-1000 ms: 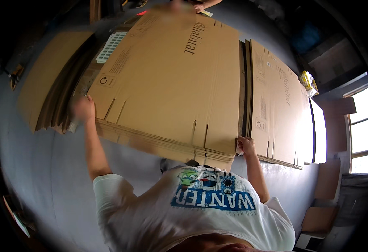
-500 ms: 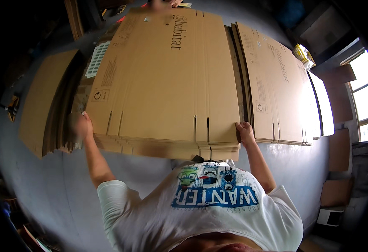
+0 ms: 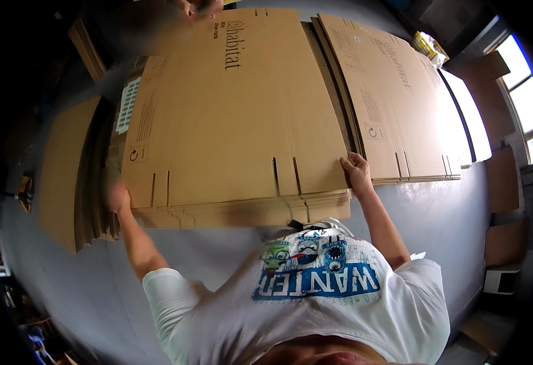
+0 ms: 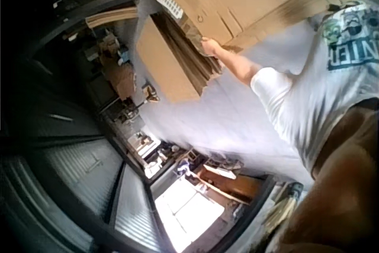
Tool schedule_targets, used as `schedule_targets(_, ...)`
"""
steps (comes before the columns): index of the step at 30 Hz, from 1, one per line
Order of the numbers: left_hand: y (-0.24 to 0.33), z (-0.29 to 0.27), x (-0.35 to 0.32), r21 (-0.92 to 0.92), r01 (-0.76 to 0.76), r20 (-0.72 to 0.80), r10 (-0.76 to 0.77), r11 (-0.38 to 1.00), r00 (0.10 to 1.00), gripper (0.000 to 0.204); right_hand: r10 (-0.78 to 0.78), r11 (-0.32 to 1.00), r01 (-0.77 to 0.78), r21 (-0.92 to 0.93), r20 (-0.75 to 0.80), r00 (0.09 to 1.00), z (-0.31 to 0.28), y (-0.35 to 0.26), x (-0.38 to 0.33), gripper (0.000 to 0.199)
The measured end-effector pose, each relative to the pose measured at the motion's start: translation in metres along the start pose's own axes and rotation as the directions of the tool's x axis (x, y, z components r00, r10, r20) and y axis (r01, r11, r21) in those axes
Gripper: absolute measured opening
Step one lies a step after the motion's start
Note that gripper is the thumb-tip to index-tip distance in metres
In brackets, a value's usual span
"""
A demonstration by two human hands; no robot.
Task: The person repeatedly picks up flat cardboard sheets from a pile on the floor and stacks them onto a growing pile. They handle the cardboard by hand, aligning the sheets as they place them. Another person is visible in the background working on a separate task.
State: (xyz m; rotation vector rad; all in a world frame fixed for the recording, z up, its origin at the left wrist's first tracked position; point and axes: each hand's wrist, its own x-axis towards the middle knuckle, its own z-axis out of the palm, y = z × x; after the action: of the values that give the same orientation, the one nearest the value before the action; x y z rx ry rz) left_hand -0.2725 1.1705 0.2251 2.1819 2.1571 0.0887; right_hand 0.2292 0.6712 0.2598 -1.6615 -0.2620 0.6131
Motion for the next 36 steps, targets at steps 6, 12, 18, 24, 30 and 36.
schedule_targets(6,-0.022,-0.021,0.006,-0.255,-0.070,0.111,0.101,0.965,0.989,0.066,-0.078,0.995,0.077,0.056,0.012,0.997,-0.020,-0.048,0.008,0.031)
schedule_targets(12,0.073,0.000,-0.090,-0.816,0.154,0.381,0.318,0.558,0.868,0.034,-0.203,0.964,0.182,-0.192,-0.096,0.974,-0.141,-0.101,0.028,0.032)
schedule_targets(18,0.251,0.006,-0.218,-0.957,0.209,0.288,0.558,0.202,0.778,0.025,-0.407,0.683,0.017,-0.730,-0.361,0.839,-0.348,-0.135,0.043,0.035)
schedule_targets(24,0.504,0.052,-0.377,-0.986,0.161,0.155,0.629,0.048,0.762,0.020,-0.690,0.182,-0.144,-0.973,-0.231,0.686,-0.411,-0.094,0.058,0.041)
schedule_targets(30,0.604,0.092,-0.480,-0.930,0.047,0.244,0.517,0.365,0.821,0.028,-0.270,0.352,-0.056,-0.934,-0.159,0.950,-0.339,-0.001,0.068,0.057)
schedule_targets(36,0.591,0.085,-0.482,-0.770,-0.066,0.449,0.612,0.635,0.652,0.028,-0.439,0.190,-0.046,-0.981,-0.127,0.889,-0.339,0.071,0.080,0.054)
